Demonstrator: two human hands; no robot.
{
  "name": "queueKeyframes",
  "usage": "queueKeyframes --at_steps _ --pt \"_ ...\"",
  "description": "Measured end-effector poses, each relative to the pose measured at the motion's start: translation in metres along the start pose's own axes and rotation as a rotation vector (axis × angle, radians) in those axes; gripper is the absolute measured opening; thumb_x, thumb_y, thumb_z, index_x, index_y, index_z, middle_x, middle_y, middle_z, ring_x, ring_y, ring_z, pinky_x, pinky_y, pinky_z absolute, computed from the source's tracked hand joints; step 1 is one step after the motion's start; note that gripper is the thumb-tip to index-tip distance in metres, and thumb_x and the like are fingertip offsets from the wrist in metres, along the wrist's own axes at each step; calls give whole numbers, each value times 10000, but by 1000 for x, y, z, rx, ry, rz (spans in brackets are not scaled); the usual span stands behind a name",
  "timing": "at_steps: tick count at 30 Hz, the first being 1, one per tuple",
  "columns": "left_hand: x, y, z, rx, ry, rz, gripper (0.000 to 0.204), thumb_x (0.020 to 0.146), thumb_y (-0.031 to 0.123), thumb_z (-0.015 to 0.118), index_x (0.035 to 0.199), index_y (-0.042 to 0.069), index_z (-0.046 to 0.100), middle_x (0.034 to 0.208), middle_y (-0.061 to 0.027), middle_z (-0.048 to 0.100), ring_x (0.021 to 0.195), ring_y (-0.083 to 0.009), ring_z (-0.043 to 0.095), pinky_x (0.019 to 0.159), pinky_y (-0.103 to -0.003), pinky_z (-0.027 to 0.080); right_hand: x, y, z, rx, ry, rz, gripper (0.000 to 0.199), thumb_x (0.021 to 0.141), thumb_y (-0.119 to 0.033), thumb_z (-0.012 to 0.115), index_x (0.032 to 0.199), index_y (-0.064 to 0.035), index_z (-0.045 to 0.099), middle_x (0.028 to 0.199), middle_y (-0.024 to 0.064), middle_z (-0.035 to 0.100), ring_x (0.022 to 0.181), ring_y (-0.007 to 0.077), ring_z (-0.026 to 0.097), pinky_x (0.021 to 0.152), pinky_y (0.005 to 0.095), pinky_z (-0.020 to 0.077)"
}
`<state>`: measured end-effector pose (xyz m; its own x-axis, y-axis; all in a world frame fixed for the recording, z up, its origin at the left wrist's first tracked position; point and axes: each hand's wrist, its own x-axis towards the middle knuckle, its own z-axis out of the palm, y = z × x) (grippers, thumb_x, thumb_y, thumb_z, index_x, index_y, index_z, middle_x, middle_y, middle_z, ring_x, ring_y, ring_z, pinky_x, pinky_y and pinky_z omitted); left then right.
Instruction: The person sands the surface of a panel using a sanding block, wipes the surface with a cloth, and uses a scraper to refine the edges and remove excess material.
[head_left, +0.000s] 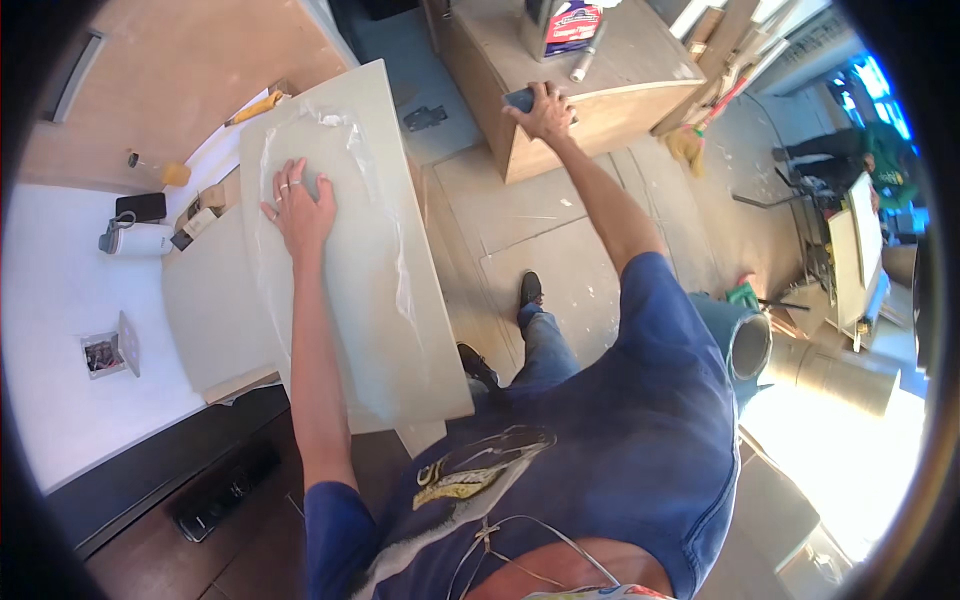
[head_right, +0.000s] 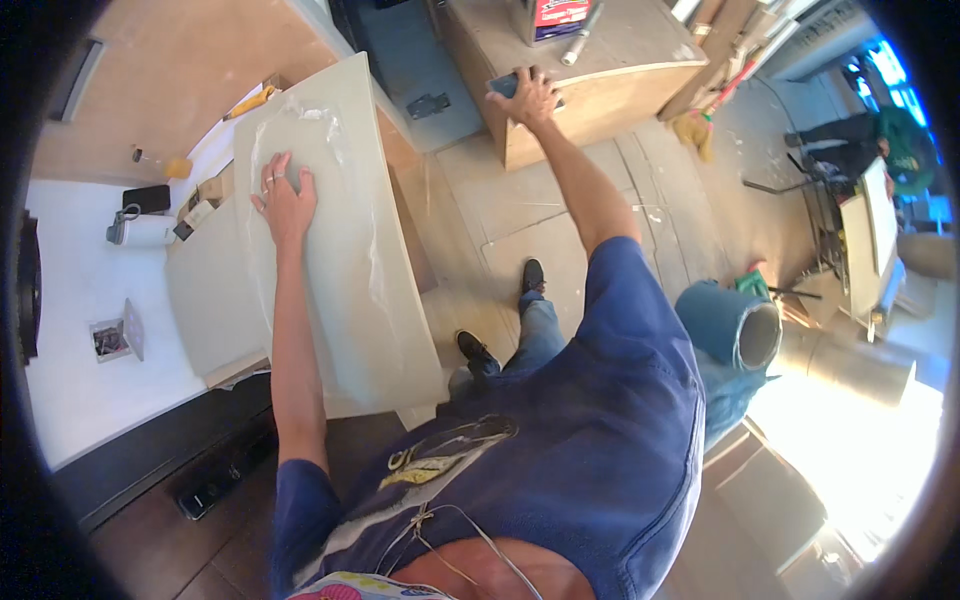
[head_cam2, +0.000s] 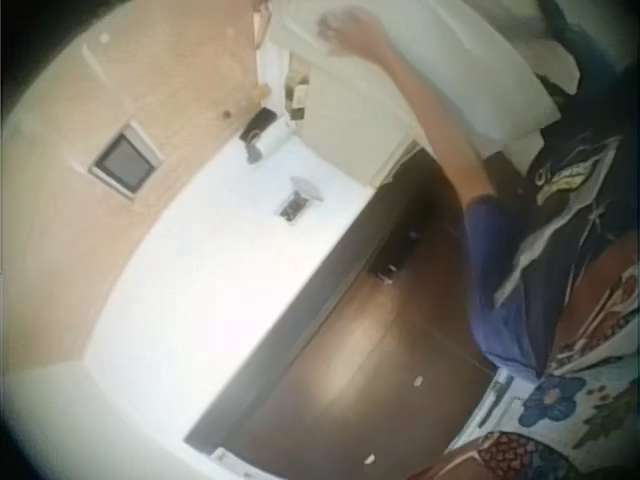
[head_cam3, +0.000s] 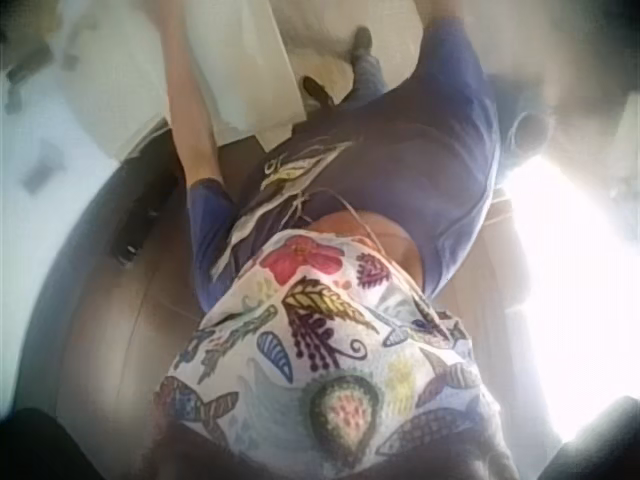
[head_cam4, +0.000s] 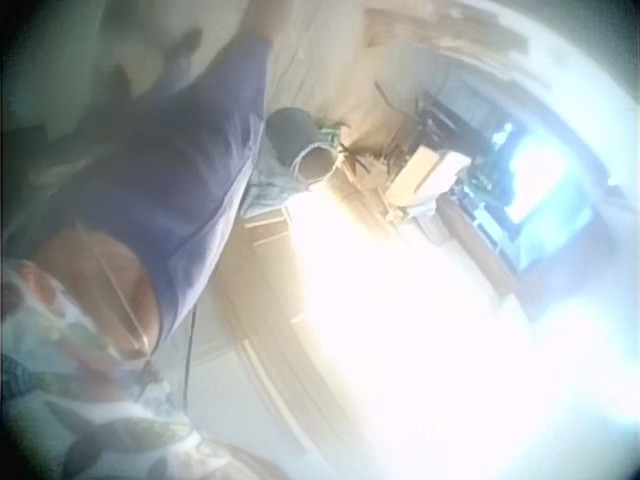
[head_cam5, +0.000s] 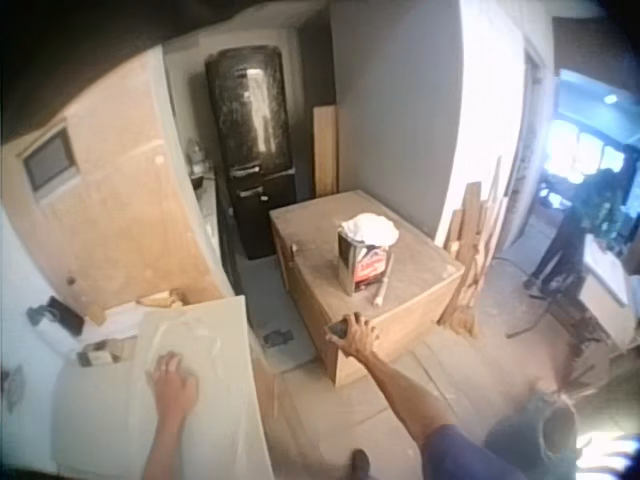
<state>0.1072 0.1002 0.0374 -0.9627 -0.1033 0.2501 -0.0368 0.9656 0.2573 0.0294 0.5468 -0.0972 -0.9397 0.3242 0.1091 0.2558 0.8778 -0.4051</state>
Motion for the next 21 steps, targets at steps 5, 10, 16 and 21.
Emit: queueKeyframes --at_steps 5,10,16,21 --pt "-1 0 4 -9 19 19 488 991 302 610 1463 192 549 1594 -61 484 1537 -286 355 1255 -652 123 89 30 39 -139 -8 -100 951 743 -815 699 1479 -234 542 1565 192 443 1397 493 430 1107 698 321" --pt "-4 1 -2 -7 24 9 461 999 263 612 1450 181 571 1575 -68 509 1525 -298 379 1258 -634 123 109 50 58 -92 219 -416 784 826 -727 691 1433 -241 600 1516 180 534 1377 425 483 1085 658 358" --pt "16 25 7 -75 3 34 453 993 226 610 1440 162 581 1573 -75 515 1520 -302 385 1263 -613 127 211 188 38 185 401 297 634 857 -497 775 1327 -100 619 1255 181 657 1322 377 563 1020 540 495" --pt "4 19 -16 -8 -19 -25 443 988 214 611 1424 139 594 1567 -91 521 1514 -311 393 1260 -602 132 269 183 92 30 -41 470 711 810 -484 782 1331 -37 598 1340 216 649 1236 398 633 927 500 559"
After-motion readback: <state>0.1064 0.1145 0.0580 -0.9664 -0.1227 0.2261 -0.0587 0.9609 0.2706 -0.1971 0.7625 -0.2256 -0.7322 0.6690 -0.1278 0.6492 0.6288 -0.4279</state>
